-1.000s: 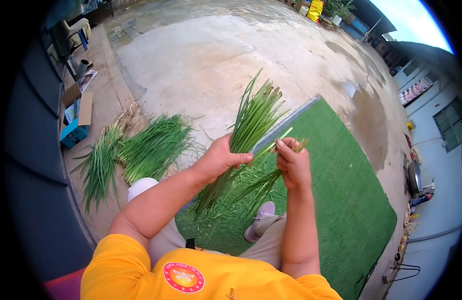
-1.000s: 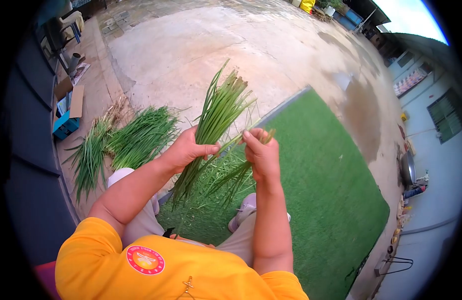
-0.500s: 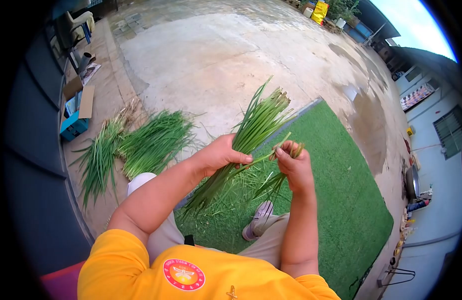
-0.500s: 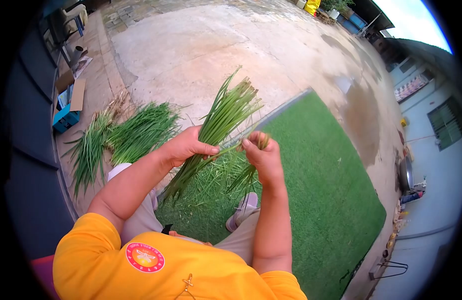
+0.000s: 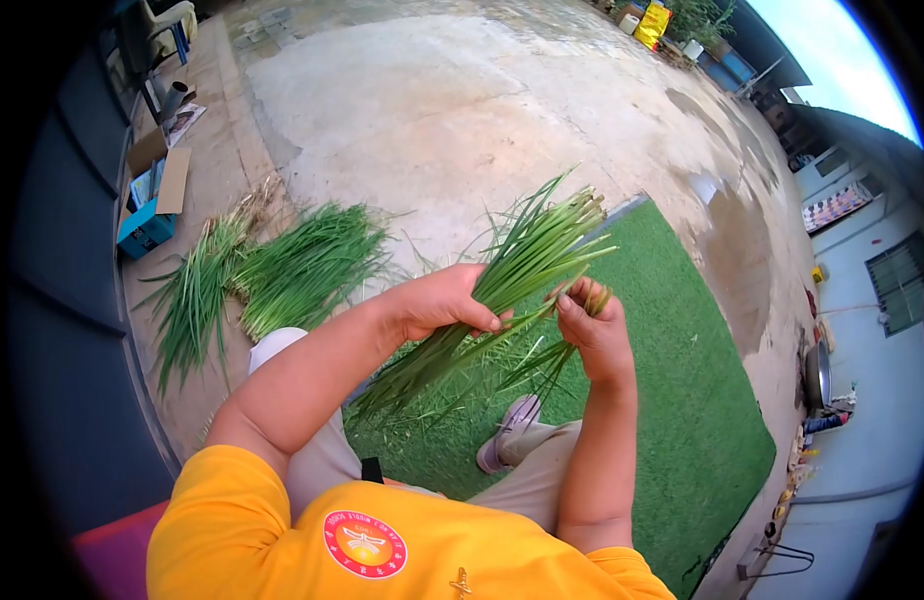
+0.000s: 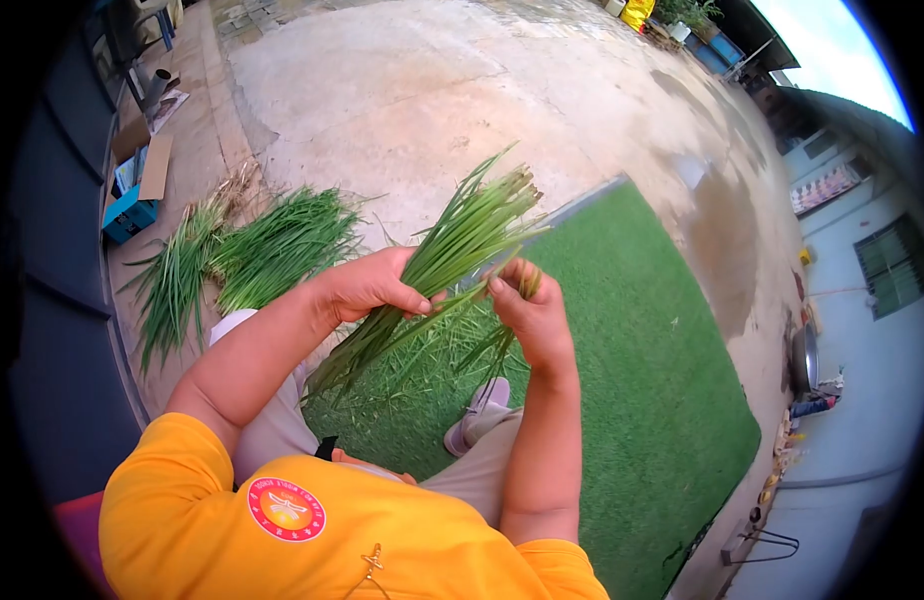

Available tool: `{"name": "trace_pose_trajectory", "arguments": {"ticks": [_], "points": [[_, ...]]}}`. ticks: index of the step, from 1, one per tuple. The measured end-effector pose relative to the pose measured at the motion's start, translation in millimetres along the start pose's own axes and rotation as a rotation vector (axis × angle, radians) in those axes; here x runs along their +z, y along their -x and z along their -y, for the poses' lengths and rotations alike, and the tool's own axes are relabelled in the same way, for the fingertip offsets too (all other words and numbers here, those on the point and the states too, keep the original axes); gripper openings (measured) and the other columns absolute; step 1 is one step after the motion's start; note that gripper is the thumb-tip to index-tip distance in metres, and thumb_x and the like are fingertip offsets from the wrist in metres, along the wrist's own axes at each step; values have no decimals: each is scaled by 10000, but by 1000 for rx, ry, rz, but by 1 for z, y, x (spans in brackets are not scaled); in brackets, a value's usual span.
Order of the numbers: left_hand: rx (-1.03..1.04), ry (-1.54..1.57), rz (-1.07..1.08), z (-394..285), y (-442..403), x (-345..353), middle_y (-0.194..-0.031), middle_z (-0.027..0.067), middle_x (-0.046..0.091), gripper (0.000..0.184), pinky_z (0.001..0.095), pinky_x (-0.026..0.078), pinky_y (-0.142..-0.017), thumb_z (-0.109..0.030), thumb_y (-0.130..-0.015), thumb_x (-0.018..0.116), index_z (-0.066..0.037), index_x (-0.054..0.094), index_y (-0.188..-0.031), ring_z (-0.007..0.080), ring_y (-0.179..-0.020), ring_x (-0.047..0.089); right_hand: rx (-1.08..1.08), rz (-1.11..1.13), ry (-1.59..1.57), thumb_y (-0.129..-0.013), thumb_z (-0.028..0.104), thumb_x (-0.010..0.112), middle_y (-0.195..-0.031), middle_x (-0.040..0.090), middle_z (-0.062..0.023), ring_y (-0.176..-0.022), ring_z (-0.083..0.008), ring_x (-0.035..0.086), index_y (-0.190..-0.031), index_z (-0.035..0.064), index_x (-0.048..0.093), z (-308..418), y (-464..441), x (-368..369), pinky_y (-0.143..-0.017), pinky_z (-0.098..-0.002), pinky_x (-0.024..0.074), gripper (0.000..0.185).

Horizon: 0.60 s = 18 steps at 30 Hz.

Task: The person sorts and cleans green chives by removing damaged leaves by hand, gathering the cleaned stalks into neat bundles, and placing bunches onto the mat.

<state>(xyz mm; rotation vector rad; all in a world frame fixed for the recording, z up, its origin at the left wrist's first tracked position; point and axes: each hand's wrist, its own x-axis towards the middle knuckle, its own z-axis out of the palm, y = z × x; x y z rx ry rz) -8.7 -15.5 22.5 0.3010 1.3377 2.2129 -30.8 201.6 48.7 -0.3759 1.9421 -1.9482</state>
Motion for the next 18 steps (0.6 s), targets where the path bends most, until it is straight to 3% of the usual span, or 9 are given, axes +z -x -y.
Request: {"name": "trace_pose_trajectory", "arguments": {"ticks": [5, 11, 18], "points": [[-32, -73, -8, 5, -4, -2, -795, 24, 543, 392, 216, 418, -567, -30, -672, 649, -29, 498, -1033, 89, -662, 509, 8, -20, -11, -835, 127, 559, -671, 542, 35, -496, -11, 334, -860, 62, 574, 1, -1, 4, -441, -167, 251, 71], [-51, -26, -61, 4, -4, 0, -773, 29, 537, 382, 216, 420, -547, -26, -673, 654, -28, 494, -1020, 92, -644, 513, -34, -120, -69, -854, 172, 555, -718, 607, -46, -474, -19, 342, -862, 49, 563, -6, -6, 3, -414, -159, 245, 124], [45, 21, -125, -17, 3, -31, -778, 54, 542, 323, 203, 423, -510, -8, -687, 647, -13, 491, -970, 95, -619, 510, -167, -537, -396, -925, 200, 445, -804, 550, -93, -491, -45, 358, -929, 5, 514, -10, -8, -56, -396, -164, 257, 207]]}}
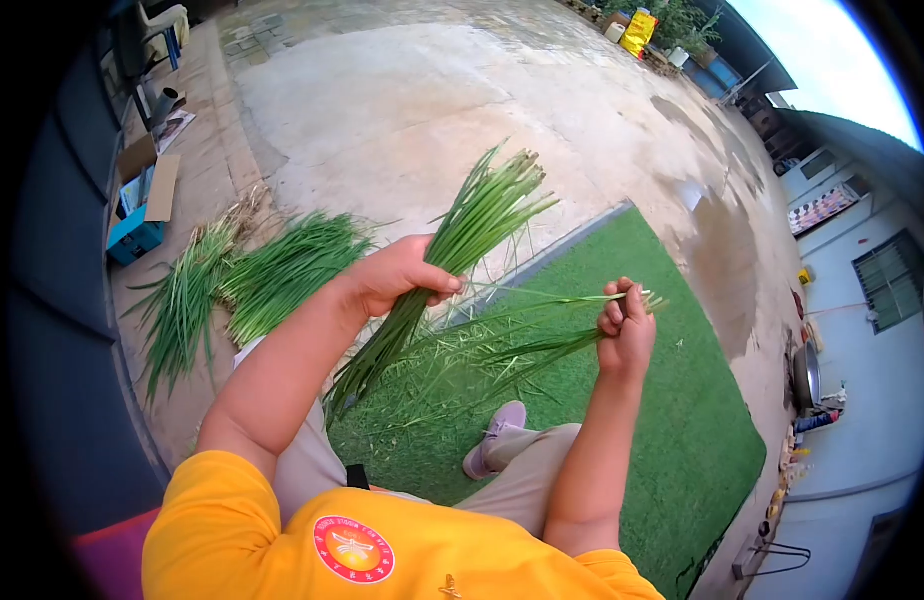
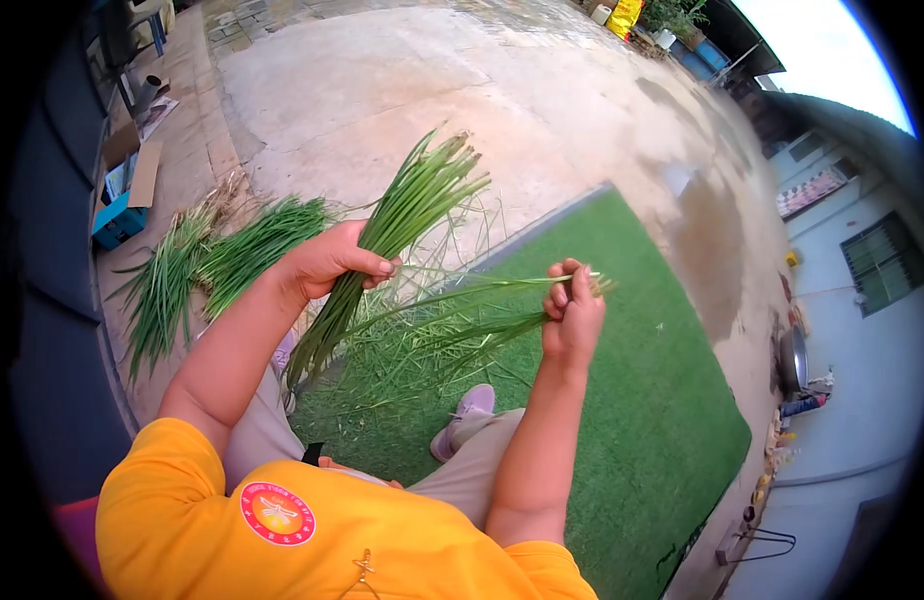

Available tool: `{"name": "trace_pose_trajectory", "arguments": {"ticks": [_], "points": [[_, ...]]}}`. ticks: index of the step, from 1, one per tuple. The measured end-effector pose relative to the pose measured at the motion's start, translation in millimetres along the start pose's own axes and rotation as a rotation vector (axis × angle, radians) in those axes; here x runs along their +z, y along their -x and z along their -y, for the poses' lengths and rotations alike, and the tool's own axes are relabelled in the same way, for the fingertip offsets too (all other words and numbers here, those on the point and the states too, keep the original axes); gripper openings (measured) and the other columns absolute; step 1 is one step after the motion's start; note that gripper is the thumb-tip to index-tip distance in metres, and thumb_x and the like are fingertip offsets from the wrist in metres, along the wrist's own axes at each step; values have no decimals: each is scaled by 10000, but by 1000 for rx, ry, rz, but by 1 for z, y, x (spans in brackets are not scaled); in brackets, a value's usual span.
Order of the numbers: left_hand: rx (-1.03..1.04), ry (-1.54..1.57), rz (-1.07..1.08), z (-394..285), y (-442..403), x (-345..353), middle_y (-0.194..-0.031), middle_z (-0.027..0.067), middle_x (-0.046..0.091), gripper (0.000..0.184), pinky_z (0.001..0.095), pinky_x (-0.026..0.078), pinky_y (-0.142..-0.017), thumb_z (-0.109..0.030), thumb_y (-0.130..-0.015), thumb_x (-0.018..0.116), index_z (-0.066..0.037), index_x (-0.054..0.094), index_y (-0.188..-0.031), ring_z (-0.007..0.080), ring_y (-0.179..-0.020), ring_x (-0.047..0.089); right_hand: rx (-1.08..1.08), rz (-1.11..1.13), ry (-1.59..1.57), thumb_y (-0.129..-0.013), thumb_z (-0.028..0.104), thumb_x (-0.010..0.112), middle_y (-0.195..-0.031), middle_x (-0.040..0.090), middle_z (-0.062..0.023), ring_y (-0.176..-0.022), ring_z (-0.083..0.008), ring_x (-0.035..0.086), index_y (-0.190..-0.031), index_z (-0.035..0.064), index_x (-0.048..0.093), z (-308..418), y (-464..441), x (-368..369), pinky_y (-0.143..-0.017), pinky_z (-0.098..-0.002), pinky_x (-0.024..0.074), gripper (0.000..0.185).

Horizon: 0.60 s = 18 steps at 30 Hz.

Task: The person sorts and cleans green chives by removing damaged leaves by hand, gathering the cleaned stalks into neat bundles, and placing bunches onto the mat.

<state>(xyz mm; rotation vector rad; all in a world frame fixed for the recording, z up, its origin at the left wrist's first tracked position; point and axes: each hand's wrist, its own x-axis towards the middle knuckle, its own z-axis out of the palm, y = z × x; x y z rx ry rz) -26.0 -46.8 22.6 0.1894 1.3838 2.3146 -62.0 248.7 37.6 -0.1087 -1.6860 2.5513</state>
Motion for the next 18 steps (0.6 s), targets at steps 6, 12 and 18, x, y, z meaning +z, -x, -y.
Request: {"name": "trace_pose_trajectory", "arguments": {"ticks": [6, 12, 18], "points": [[168, 93, -281, -23, 6, -44, -796, 60, 577, 180, 194, 445, -521, -4, -743, 612, 3, 527, -901, 86, -637, 531, -12, -149, -284, -939, 225, 404, -813, 534, -71, -521, -51, 364, -949, 32, 508, 7, -11, -44, -399, -169, 269, 219], [255, 103, -401, -34, 15, -63, -786, 64, 586, 139, 197, 449, -515, -30, -775, 598, 13, 537, -892, 87, -639, 535, -22, -186, -284, -950, 246, 363, -883, 565, -93, -535, -69, 376, -975, 56, 499, 11, -10, -59, -405, -180, 293, 235], [339, 88, -528, -45, 23, -85, -746, 54, 589, 126, 199, 452, -493, -101, -806, 579, 15, 566, -853, 90, -605, 529, -218, -340, -255, -970, 253, 259, -1035, 569, -186, -584, -91, 406, -991, 52, 469, 20, -13, -73, -464, -200, 362, 291]]}}
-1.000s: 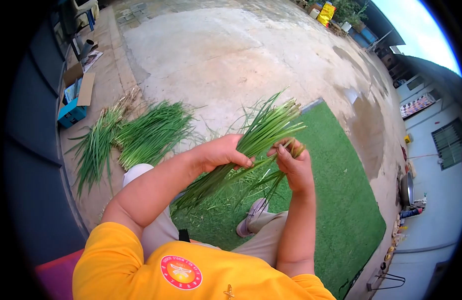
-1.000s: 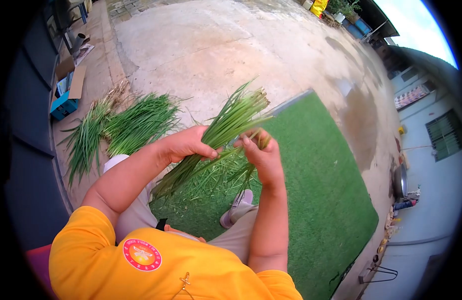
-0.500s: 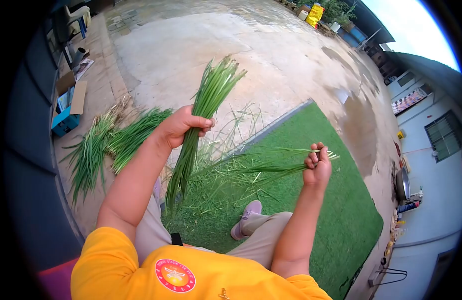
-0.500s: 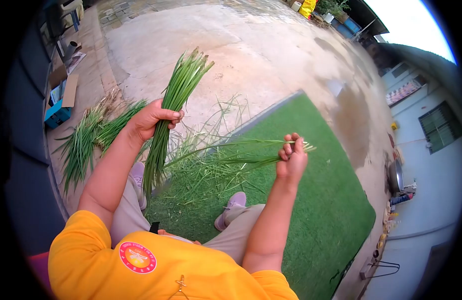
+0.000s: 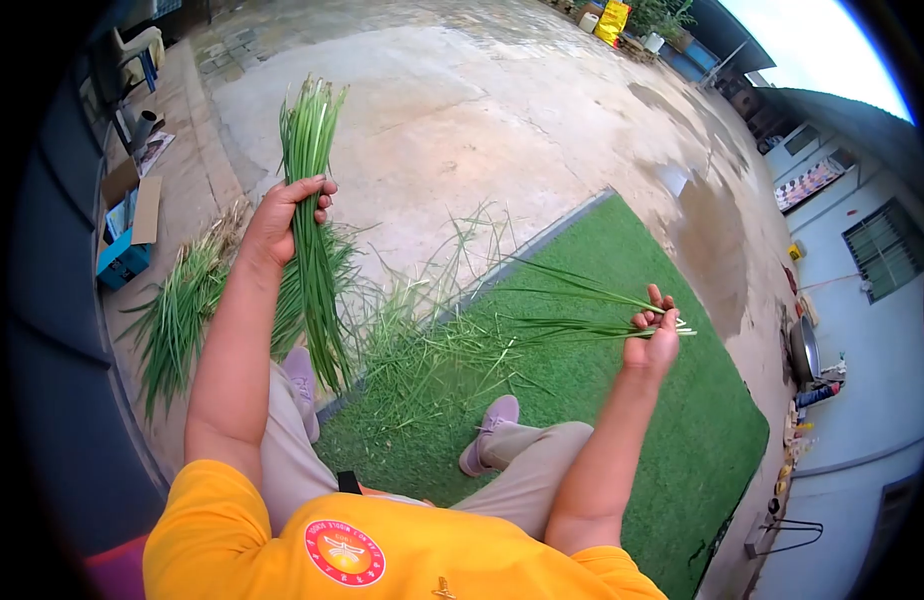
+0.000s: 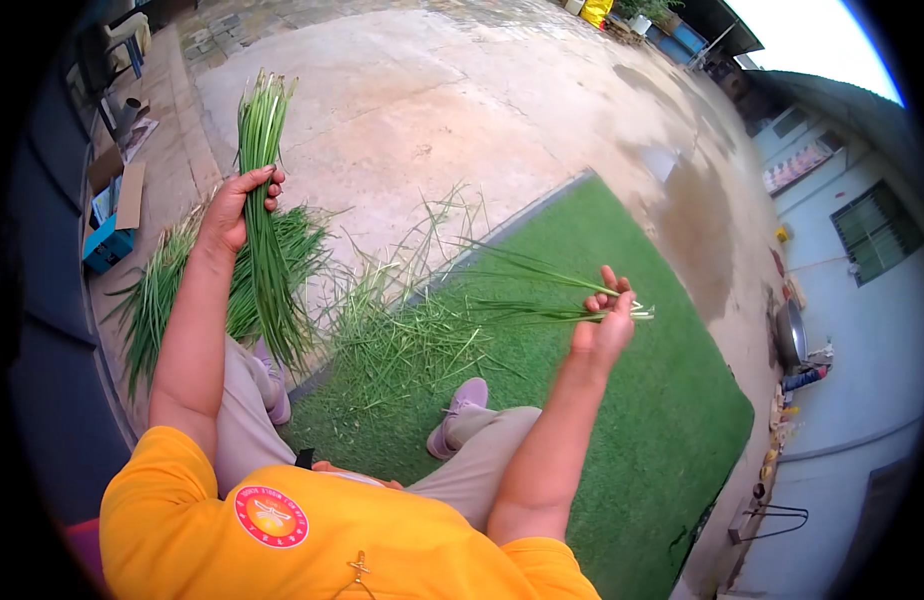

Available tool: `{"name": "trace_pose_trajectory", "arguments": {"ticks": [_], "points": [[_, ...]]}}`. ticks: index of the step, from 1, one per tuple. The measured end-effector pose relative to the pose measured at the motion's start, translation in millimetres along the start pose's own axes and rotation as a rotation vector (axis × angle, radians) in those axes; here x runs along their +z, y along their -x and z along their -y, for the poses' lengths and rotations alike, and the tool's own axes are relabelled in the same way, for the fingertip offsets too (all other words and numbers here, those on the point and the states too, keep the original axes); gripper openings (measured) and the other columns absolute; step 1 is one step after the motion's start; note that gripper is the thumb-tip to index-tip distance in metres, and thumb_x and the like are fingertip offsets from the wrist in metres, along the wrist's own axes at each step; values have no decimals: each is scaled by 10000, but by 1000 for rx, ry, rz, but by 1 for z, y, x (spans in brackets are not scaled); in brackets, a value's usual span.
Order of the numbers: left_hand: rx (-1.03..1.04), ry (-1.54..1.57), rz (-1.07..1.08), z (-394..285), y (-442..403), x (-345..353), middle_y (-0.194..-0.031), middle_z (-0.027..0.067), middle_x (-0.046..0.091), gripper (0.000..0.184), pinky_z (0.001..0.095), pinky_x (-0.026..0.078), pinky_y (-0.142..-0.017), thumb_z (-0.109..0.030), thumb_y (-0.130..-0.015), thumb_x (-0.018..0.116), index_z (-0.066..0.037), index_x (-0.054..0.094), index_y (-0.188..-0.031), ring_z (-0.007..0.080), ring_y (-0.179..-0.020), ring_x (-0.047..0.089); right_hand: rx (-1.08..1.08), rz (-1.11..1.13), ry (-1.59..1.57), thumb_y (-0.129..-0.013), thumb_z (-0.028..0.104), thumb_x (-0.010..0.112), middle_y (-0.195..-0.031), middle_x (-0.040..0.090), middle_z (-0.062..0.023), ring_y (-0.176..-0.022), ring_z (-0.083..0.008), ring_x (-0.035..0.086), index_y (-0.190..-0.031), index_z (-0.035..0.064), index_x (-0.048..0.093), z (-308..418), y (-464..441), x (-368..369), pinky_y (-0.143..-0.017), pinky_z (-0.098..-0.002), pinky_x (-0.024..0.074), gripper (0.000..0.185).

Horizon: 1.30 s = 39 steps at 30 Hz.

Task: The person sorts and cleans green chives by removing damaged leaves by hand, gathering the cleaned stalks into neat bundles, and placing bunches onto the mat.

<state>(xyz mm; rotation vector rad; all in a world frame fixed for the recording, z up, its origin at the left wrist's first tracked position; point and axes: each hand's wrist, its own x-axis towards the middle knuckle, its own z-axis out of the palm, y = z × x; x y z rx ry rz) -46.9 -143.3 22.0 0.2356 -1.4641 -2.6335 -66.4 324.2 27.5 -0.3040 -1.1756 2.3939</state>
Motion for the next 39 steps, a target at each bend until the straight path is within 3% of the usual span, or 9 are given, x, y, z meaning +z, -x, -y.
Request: {"name": "trace_pose_trajectory", "arguments": {"ticks": [2, 6, 10, 12, 16, 20, 23, 30, 39], "points": [[24, 18, -126, -2, -4, -10, -739, 54, 585, 143, 197, 447, -489, -122, -804, 587, 12, 566, -844, 90, -603, 526, -8, 10, 9, -973, 251, 226, -1053, 566, -194, -607, -99, 426, -992, 59, 459, 3, -2, -7, -506, -210, 390, 303], [-23, 124, -118, 5, -1, -7, -745, 60, 576, 136, 204, 445, -485, -149, -815, 579, -19, 539, -821, 94, -596, 517, -21, -50, 49, -971, 244, 241, -1067, 561, -198, -731, -125, 511, -985, 51, 454, 3, 7, -3, -618, -237, 430, 287], [-138, 139, 83, 24, 8, 19, -770, 68, 568, 220, 222, 435, -523, -235, -872, 515, -18, 514, -906, 112, -620, 511, -5, -8, 46, -965, 223, 273, -1060, 560, -210, -843, -157, 549, -957, 43, 451, -11, 22, 23, -696, -261, 446, 253], [-186, 112, 222, 31, 20, 40, -804, 79, 580, 269, 228, 445, -545, -256, -893, 468, 0, 520, -953, 114, -637, 526, -55, 0, 61, -961, 222, 295, -1031, 561, -214, -718, -134, 525, -931, 29, 450, -23, 39, 43, -653, -267, 452, 250], [-343, 148, 388, 46, 42, 71, -860, 121, 596, 338, 227, 468, -564, -255, -912, 414, 31, 501, -1068, 139, -674, 557, 167, 281, 157, -940, 282, 392, -844, 593, -151, -495, -52, 344, -933, 15, 460, -50, 65, 70, -457, -197, 357, 276], [-444, 40, 454, 56, 58, 89, -889, 145, 599, 349, 238, 484, -589, -243, -914, 403, 39, 481, -1104, 151, -693, 574, 286, 432, 270, -855, 289, 576, -805, 600, -91, -438, -31, 306, -924, 3, 489, -63, 90, 101, -381, -181, 272, 307], [-420, -122, 523, 61, 66, 95, -912, 163, 599, 367, 247, 500, -616, -245, -913, 403, 46, 456, -1130, 160, -709, 589, 230, 422, 360, -800, 267, 648, -734, 582, -45, -494, -49, 365, -832, 30, 539, -72, 99, 111, -450, -211, 327, 262], [-327, -196, 413, 63, 65, 91, -846, 113, 606, 242, 219, 466, -557, -185, -869, 510, 19, 525, -998, 111, -650, 558, 392, 391, 283, -769, 161, 667, -585, 434, 44, -491, -44, 350, -727, 58, 557, -75, 89, 103, -424, -199, 271, 156], [-292, -217, 243, 59, 65, 95, -739, 79, 607, 146, 189, 425, -482, -95, -795, 596, -6, 533, -892, 86, -549, 521, 442, 395, 151, -856, 152, 566, -649, 494, 16, -440, -10, 281, -833, 5, 572, -71, 91, 100, -382, -167, 241, 148]]}}
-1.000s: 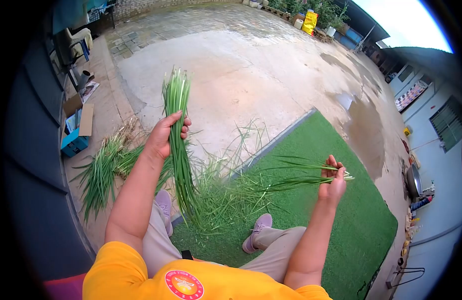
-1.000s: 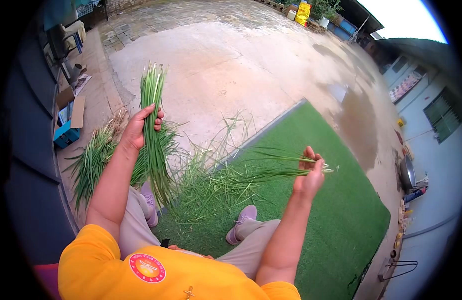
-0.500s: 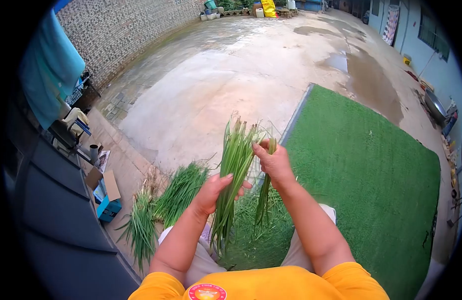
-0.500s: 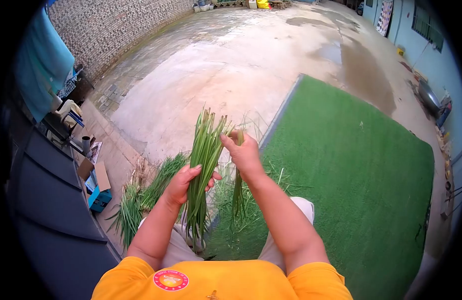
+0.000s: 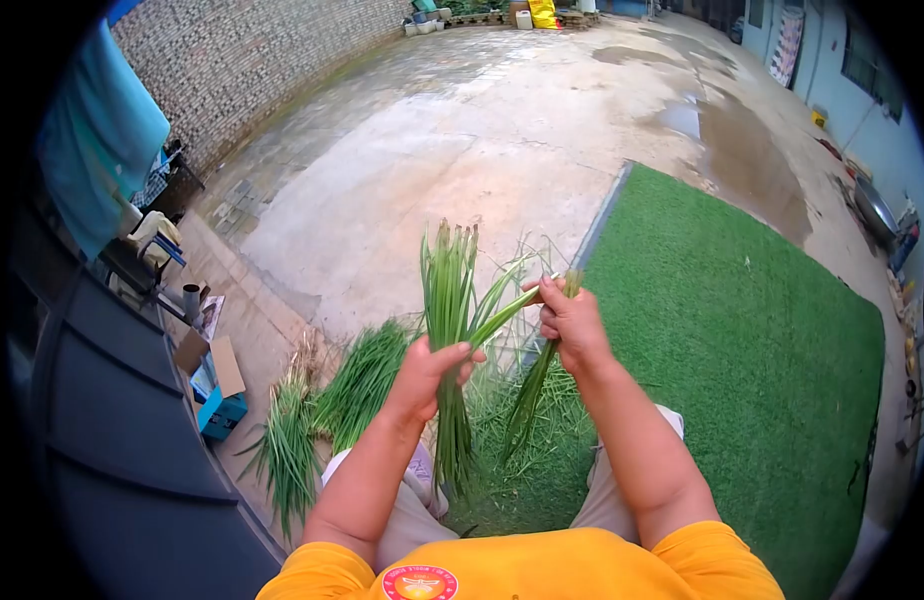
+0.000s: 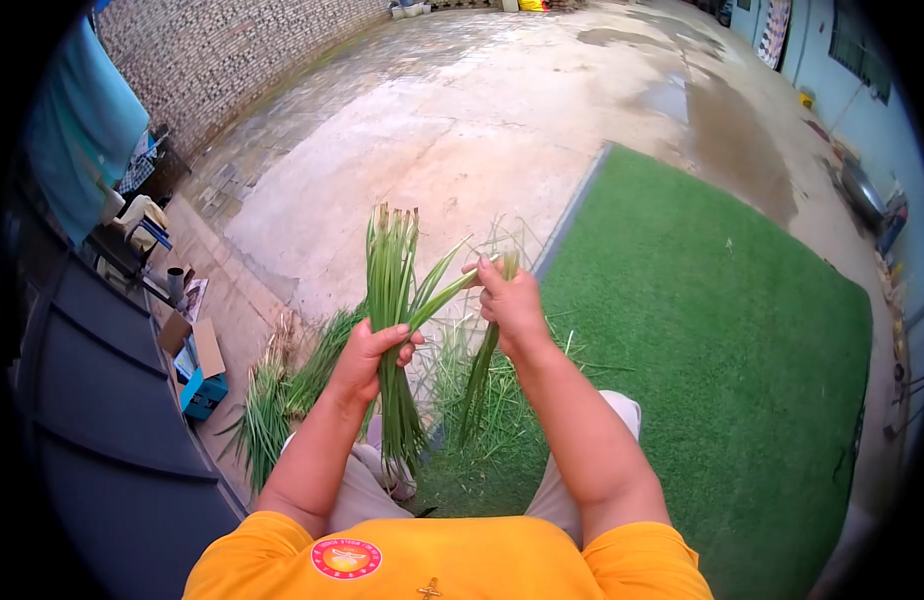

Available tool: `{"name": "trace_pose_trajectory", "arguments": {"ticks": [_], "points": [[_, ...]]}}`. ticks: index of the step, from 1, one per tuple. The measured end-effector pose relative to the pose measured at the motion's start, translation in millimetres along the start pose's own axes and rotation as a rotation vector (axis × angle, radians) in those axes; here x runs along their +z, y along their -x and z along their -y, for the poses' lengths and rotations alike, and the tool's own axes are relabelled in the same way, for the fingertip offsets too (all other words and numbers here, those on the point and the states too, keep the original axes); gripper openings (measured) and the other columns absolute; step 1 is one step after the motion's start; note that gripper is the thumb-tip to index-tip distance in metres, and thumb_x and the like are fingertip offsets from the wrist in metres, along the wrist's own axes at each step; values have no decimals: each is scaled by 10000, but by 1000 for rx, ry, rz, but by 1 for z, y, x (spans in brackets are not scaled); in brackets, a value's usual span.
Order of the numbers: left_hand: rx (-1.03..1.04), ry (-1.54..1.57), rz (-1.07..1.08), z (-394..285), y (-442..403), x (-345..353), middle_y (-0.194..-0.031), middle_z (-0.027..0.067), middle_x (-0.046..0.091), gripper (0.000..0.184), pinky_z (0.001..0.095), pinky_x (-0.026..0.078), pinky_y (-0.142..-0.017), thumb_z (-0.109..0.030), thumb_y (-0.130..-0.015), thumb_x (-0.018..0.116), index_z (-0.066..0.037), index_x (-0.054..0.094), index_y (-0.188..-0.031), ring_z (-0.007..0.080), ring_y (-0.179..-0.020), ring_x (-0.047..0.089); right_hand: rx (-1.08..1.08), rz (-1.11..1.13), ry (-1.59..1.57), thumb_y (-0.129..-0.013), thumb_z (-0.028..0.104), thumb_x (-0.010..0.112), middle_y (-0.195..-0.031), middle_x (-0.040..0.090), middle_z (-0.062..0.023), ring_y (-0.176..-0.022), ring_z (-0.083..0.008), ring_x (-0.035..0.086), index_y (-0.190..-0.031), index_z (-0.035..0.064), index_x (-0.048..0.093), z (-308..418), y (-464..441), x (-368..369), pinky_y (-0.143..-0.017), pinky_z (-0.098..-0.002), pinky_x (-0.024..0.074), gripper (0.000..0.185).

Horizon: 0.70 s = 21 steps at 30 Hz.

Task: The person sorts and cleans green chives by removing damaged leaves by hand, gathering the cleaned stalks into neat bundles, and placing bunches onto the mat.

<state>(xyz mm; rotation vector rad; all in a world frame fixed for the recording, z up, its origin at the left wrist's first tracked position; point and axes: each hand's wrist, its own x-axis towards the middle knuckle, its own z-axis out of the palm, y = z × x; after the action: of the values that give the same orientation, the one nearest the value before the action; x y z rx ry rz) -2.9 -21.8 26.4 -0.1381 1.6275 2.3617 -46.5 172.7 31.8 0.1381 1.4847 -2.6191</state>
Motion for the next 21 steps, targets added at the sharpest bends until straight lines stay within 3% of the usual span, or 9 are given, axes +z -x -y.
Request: {"name": "trace_pose_trajectory", "arguments": {"ticks": [5, 8, 11, 13, 17, 21], "points": [[35, -27, 36, 0, -1, 1, -730, 86, 613, 132, 187, 403, -461, -75, -786, 601, -13, 530, -878, 80, -516, 497, -36, -68, 46, -860, 144, 559, -668, 517, 0, -438, -10, 282, -837, -1, 567, 3, -3, -6, -382, -162, 248, 147], [41, -134, 86, 0, -1, 4, -748, 95, 616, 206, 198, 380, -470, -97, -774, 605, -29, 507, -942, 67, -532, 473, -86, -104, -8, -850, 136, 568, -596, 468, 38, -430, -8, 283, -818, 3, 580, 0, -13, -13, -375, -171, 224, 138], [45, -96, 94, 2, -3, 7, -753, 103, 615, 203, 205, 372, -471, -89, -769, 605, -26, 503, -933, 72, -525, 462, -79, -138, -108, -844, 132, 580, -630, 510, 3, -430, -14, 293, -814, -5, 563, 1, -21, -22, -374, -170, 234, 142], [61, -50, 87, 1, -2, 6, -717, 87, 610, 121, 190, 373, -447, -83, -779, 608, -19, 528, -843, 73, -501, 468, -175, -314, -295, -849, 140, 578, -673, 542, -41, -431, -21, 301, -810, -6, 542, 10, -31, -35, -372, -172, 243, 156], [77, -10, 65, 0, -1, -3, -732, 100, 600, 191, 210, 368, -459, -73, -764, 600, -21, 502, -919, 78, -520, 458, -259, -303, -200, -861, 185, 567, -716, 566, -82, -431, -29, 308, -809, -7, 526, 28, -37, -56, -370, -172, 252, 203], [81, -65, 64, 2, -2, -2, -735, 104, 601, 186, 217, 371, -461, -81, -766, 603, -15, 506, -910, 80, -519, 458, -72, -159, -167, -863, 283, 562, -713, 573, -74, -436, -34, 314, -812, -7, 534, 25, -6, -27, -378, -170, 249, 296]]}}
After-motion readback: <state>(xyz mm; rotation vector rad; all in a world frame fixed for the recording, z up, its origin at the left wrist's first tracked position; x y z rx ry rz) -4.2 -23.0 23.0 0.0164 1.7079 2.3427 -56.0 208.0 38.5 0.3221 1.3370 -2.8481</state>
